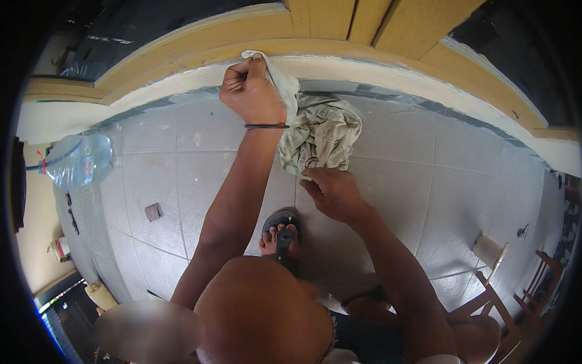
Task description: The person paints the lower edge of a yellow door frame with a brush, then wipes excess paint from the frame and floor with a cloth.
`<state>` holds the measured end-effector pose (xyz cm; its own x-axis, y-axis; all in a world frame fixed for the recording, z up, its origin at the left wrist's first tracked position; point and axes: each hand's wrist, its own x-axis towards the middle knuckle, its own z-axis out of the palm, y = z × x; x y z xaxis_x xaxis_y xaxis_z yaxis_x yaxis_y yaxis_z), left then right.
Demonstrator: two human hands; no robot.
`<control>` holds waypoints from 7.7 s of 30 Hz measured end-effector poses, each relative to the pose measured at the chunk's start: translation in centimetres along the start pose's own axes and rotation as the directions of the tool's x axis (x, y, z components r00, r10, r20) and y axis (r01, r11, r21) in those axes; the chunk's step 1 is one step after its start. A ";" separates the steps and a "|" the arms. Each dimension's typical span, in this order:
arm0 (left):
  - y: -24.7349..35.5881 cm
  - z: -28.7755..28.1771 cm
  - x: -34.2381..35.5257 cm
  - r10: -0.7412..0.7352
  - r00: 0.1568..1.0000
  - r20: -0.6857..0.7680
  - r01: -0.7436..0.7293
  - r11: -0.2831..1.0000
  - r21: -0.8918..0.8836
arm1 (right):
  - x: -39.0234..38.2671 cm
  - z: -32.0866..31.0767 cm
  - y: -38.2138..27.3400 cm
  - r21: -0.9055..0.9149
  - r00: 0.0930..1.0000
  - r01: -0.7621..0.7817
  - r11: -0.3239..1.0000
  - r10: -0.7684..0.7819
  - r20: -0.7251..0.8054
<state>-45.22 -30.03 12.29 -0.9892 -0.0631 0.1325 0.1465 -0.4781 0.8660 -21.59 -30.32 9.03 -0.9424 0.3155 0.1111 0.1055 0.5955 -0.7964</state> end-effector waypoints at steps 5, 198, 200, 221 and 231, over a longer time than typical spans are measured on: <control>-0.7 2.6 -4.8 -0.087 0.962 0.260 0.057 0.991 0.122 | -0.9 -2.4 1.4 0.254 0.866 -0.270 0.929 0.350 -0.357; 20.0 13.2 -15.4 -0.926 -0.363 0.106 -0.932 0.361 -0.039 | 7.1 -24.4 15.3 0.368 -0.411 0.097 0.925 0.374 -0.831; 20.0 13.1 -15.6 -0.921 -0.373 0.112 -0.928 0.371 -0.043 | 7.7 -22.8 13.7 0.328 -0.404 0.017 0.945 0.306 -0.862; 20.7 12.5 -14.4 -0.918 -0.368 0.150 -0.930 0.361 -0.070 | 10.3 -15.6 7.7 0.488 -0.103 0.167 0.857 0.507 -0.856; 19.2 13.3 -14.2 -0.898 -0.381 0.218 -0.924 0.376 -0.067 | 10.3 -10.7 5.5 0.590 0.306 0.195 0.784 0.523 -0.796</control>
<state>-28.25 -26.70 33.46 0.2475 0.6445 -0.7234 0.9687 -0.1798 0.1712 -27.29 -15.93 12.13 0.0197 0.9957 0.0910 -0.2885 0.0928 -0.9530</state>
